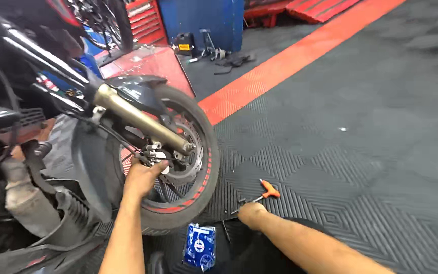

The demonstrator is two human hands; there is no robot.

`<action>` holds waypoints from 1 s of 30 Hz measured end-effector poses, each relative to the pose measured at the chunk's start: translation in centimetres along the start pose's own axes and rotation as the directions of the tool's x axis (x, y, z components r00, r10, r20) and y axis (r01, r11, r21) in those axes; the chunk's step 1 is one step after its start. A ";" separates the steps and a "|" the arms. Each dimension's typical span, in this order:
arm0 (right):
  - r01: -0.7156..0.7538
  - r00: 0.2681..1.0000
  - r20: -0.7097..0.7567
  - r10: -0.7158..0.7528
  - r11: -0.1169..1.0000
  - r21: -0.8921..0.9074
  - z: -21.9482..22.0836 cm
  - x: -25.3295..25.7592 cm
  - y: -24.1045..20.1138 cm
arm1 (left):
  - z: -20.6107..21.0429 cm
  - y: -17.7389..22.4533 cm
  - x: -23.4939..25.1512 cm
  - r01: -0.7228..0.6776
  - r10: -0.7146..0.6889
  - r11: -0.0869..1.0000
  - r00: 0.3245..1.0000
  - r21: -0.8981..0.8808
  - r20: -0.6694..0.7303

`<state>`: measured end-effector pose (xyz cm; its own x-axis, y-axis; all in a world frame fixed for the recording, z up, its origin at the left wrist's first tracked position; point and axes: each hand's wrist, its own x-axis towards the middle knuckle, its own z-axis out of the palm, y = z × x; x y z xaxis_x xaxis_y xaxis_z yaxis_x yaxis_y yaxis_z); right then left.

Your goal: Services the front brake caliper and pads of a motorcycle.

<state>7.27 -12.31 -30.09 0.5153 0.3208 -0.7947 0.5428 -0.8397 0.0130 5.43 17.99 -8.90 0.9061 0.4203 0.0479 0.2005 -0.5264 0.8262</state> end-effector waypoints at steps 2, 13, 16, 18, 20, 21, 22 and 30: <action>0.086 0.995 -0.045 -0.084 0.995 0.056 -0.2 0.7 1.1 | 0.1 0.0 -0.1 -0.016 0.016 1.000 1.000 0.013 -0.001; 0.517 0.856 -0.278 -0.436 0.712 0.475 -3.2 -3.5 1.4 | 1.1 -1.4 0.4 -0.094 0.120 0.976 0.984 -0.195 0.128; 0.413 0.899 -0.018 -0.439 0.832 0.371 -1.5 -3.5 0.7 | 0.9 -1.9 0.7 -0.125 0.158 0.971 0.974 -0.203 0.160; 0.585 0.804 -0.203 -0.558 0.685 0.434 -2.5 -4.4 0.5 | 0.4 -2.6 1.0 -0.135 0.176 0.969 0.966 -0.207 0.191; 0.738 0.673 -0.484 -0.560 0.471 0.483 -4.2 -4.9 -0.2 | -0.1 -3.1 1.3 -0.139 0.185 0.968 0.958 -0.211 0.219; 0.759 0.650 -0.569 -0.504 0.393 0.519 -5.2 -4.9 -1.2 | -0.4 -3.3 1.5 -0.140 0.186 0.970 0.953 -0.199 0.238; 0.749 0.662 -0.606 -0.441 0.349 0.563 -6.3 -4.7 -2.4 | -0.8 -3.4 1.7 -0.145 0.189 0.973 0.948 -0.181 0.257; 0.747 0.604 -0.695 -0.389 -0.028 0.664 -10.3 -5.1 -9.4 | -2.8 -4.3 1.8 -0.154 0.185 0.980 0.940 -0.128 0.287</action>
<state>6.36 -1.50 -19.93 0.5613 0.8252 -0.0631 -0.0709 -0.0280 -0.9971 5.20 23.07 -10.78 0.9957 0.0853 0.0369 0.0092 -0.4860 0.8739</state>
